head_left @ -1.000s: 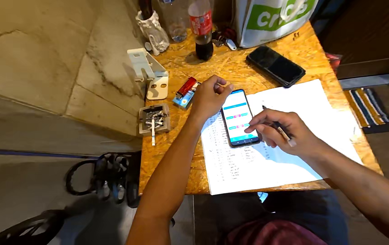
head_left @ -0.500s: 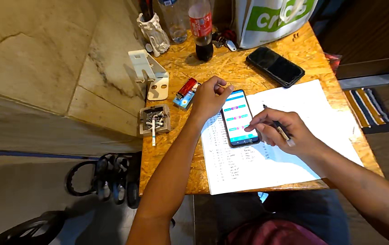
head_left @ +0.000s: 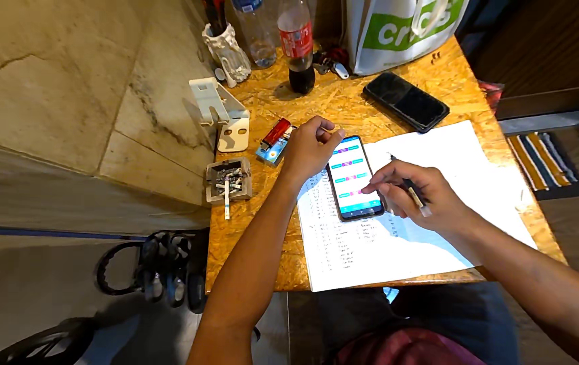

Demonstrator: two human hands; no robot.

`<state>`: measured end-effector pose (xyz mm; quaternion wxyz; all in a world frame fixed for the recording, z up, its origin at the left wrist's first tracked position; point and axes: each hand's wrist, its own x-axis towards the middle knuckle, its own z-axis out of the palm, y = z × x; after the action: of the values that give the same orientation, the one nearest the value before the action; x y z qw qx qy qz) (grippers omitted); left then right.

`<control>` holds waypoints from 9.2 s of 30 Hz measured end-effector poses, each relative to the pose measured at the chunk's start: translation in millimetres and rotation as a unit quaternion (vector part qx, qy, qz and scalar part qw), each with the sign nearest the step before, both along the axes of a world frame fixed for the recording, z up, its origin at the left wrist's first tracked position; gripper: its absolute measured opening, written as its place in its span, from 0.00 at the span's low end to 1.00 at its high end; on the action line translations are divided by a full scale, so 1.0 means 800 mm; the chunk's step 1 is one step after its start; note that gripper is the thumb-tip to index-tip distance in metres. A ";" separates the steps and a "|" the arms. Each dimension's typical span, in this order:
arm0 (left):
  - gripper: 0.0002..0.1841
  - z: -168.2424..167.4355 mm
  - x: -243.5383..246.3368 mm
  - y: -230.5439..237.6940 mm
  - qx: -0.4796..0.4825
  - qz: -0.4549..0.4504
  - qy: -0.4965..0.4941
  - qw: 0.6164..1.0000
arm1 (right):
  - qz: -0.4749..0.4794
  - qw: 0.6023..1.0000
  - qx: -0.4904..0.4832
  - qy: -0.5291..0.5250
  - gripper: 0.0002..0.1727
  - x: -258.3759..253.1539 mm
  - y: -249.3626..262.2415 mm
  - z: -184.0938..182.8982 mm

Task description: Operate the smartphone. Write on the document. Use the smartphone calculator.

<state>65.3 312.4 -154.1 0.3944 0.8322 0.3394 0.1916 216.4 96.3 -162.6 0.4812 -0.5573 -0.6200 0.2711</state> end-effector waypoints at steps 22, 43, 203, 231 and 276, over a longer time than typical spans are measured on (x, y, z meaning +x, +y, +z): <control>0.17 -0.001 0.001 0.001 0.013 -0.002 0.006 1.000 | -0.026 1.000 -0.006 0.012 0.14 0.000 0.000 0.003; 0.17 0.000 0.000 0.000 0.011 -0.005 0.003 1.000 | 0.027 0.999 0.034 -0.004 0.11 0.003 0.001 -0.002; 0.19 -0.001 -0.001 0.005 0.005 -0.016 0.011 1.000 | 0.005 0.998 -0.064 0.014 0.13 -0.003 0.001 0.018; 0.17 -0.001 -0.001 0.003 0.001 -0.012 0.001 1.000 | 0.003 0.999 -0.006 0.038 0.12 -0.005 -0.001 0.001; 0.17 -0.001 -0.002 0.002 0.013 -0.017 0.006 1.000 | -0.033 0.999 -0.003 -0.018 0.12 -0.013 0.002 -0.001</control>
<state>64.0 313.8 -154.5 0.3842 0.8444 0.3249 0.1839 205.6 97.5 -163.5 0.4771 -0.5833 -0.6094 0.2466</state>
